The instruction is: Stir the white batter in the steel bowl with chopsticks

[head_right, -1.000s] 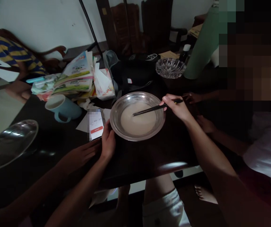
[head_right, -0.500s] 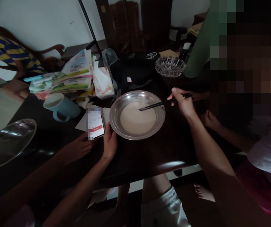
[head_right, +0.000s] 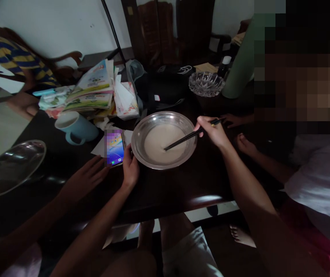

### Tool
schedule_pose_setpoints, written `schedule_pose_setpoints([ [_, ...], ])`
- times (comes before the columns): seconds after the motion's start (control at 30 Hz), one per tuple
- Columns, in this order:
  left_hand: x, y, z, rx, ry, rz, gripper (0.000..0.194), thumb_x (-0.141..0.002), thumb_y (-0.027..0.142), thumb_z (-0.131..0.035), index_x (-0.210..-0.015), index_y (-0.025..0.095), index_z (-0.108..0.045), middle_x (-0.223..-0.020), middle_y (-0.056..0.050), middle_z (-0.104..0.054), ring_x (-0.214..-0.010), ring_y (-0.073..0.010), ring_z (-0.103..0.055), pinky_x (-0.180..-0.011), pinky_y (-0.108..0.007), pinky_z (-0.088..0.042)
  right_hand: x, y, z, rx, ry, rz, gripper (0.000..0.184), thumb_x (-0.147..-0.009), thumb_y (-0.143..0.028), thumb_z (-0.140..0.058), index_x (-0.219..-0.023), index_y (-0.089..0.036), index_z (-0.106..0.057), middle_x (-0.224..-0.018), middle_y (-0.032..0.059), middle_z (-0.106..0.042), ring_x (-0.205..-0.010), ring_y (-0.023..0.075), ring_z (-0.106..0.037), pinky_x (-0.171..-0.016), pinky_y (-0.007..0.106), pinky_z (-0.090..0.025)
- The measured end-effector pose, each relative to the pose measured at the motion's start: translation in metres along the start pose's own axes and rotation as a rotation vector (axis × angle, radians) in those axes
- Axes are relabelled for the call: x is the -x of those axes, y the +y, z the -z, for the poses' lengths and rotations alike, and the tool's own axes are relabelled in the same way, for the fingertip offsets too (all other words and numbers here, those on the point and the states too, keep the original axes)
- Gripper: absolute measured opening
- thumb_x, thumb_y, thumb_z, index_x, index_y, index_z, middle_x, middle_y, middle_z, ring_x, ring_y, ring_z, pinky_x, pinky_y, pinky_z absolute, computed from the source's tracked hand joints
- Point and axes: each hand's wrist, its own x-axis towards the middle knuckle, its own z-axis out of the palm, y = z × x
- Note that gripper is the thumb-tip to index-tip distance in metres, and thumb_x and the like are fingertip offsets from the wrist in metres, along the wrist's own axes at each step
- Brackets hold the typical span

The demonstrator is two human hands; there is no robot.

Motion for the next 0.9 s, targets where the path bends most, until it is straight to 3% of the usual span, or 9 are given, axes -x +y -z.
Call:
schedule_pose_setpoints([
  [0.07,-0.0004,-0.0014,0.0004,-0.009,0.0,-0.005,0.035,-0.089,0.036,-0.056,-0.12,0.02,-0.057,-0.119,-0.009,-0.066,-0.109,-0.0205,-0.063,-0.101,-0.036,-0.048,0.0,-0.0011,-0.0002,0.045,-0.055,-0.001,0.046,-0.081,-0.064,-0.065,-0.065,-0.022,-0.073,-0.051,0.0001,-0.059,-0.052,0.0128,-0.056,-0.056,0.029,-0.041],
  [0.2,-0.0005,-0.002,0.001,-0.042,0.002,-0.002,0.035,-0.088,0.034,-0.055,-0.12,0.02,-0.057,-0.119,-0.009,-0.066,-0.109,-0.0206,-0.063,-0.102,-0.036,-0.047,-0.0009,-0.0003,0.0017,0.031,0.135,0.005,0.05,-0.079,-0.068,-0.065,-0.059,-0.022,-0.07,-0.051,-0.0006,-0.059,-0.046,0.0102,-0.049,-0.053,0.029,-0.036],
  [0.27,0.0003,-0.0017,0.001,-0.048,0.002,-0.002,0.035,-0.088,0.031,-0.054,-0.121,0.019,-0.056,-0.12,-0.01,-0.065,-0.111,-0.021,-0.062,-0.103,-0.037,-0.047,0.0003,0.0004,0.0023,-0.006,0.146,-0.015,0.055,-0.081,-0.069,-0.061,-0.055,-0.021,-0.067,-0.048,-0.0009,-0.056,-0.042,0.0092,-0.043,-0.049,0.029,-0.032],
  [0.4,0.002,-0.001,0.0006,-0.042,0.001,-0.014,0.036,-0.086,0.025,-0.052,-0.121,0.019,-0.056,-0.121,-0.01,-0.065,-0.112,-0.0213,-0.062,-0.105,-0.039,-0.045,0.0034,-0.0006,0.0028,0.031,-0.099,-0.061,0.043,-0.083,-0.06,-0.066,-0.07,-0.021,-0.076,-0.055,0.0014,-0.062,-0.056,0.0122,-0.056,-0.06,0.03,-0.039],
  [0.57,0.0026,-0.0006,0.0007,-0.027,-0.007,0.008,0.036,-0.086,0.022,-0.051,-0.122,0.018,-0.055,-0.123,-0.011,-0.065,-0.113,-0.0216,-0.063,-0.106,-0.039,-0.046,0.0014,-0.0002,0.0055,-0.028,0.176,-0.042,0.051,-0.076,-0.066,-0.069,-0.056,-0.02,-0.07,-0.048,0.0008,-0.057,-0.046,0.0099,-0.046,-0.054,0.031,-0.031],
  [0.6,0.0027,-0.0005,0.0008,-0.028,-0.006,0.011,0.037,-0.085,0.022,-0.051,-0.122,0.018,-0.055,-0.123,-0.011,-0.065,-0.114,-0.0216,-0.062,-0.106,-0.039,-0.046,0.0016,-0.0006,0.0054,-0.058,0.177,-0.044,0.053,-0.076,-0.067,-0.068,-0.053,-0.019,-0.069,-0.047,0.0006,-0.055,-0.044,0.0096,-0.044,-0.052,0.031,-0.029],
  [0.7,0.0036,0.0,0.0008,-0.031,-0.001,0.027,0.038,-0.085,0.021,-0.051,-0.123,0.018,-0.055,-0.123,-0.011,-0.066,-0.114,-0.0218,-0.062,-0.108,-0.04,-0.045,0.0036,-0.0034,0.0032,-0.042,-0.039,-0.088,0.048,-0.079,-0.063,-0.068,-0.061,-0.019,-0.073,-0.051,0.0013,-0.058,-0.05,0.0115,-0.051,-0.057,0.03,-0.034],
  [0.77,0.004,0.0007,0.0008,-0.032,0.001,0.041,0.038,-0.085,0.022,-0.051,-0.123,0.019,-0.055,-0.124,-0.011,-0.066,-0.115,-0.0222,-0.062,-0.108,-0.041,-0.045,0.0039,-0.0042,0.002,0.028,-0.095,-0.101,0.045,-0.08,-0.062,-0.068,-0.069,-0.019,-0.076,-0.055,0.0016,-0.062,-0.057,0.0132,-0.056,-0.063,0.03,-0.039],
  [0.9,0.0023,0.0026,0.0027,-0.008,0.006,0.075,0.038,-0.083,0.021,-0.051,-0.12,0.018,-0.057,-0.123,-0.011,-0.066,-0.113,-0.0225,-0.063,-0.107,-0.042,-0.046,0.0015,-0.0009,0.0026,-0.002,0.161,-0.039,0.052,-0.079,-0.066,-0.066,-0.057,-0.019,-0.069,-0.046,0.0,-0.055,-0.046,0.0107,-0.046,-0.054,0.03,-0.031],
])
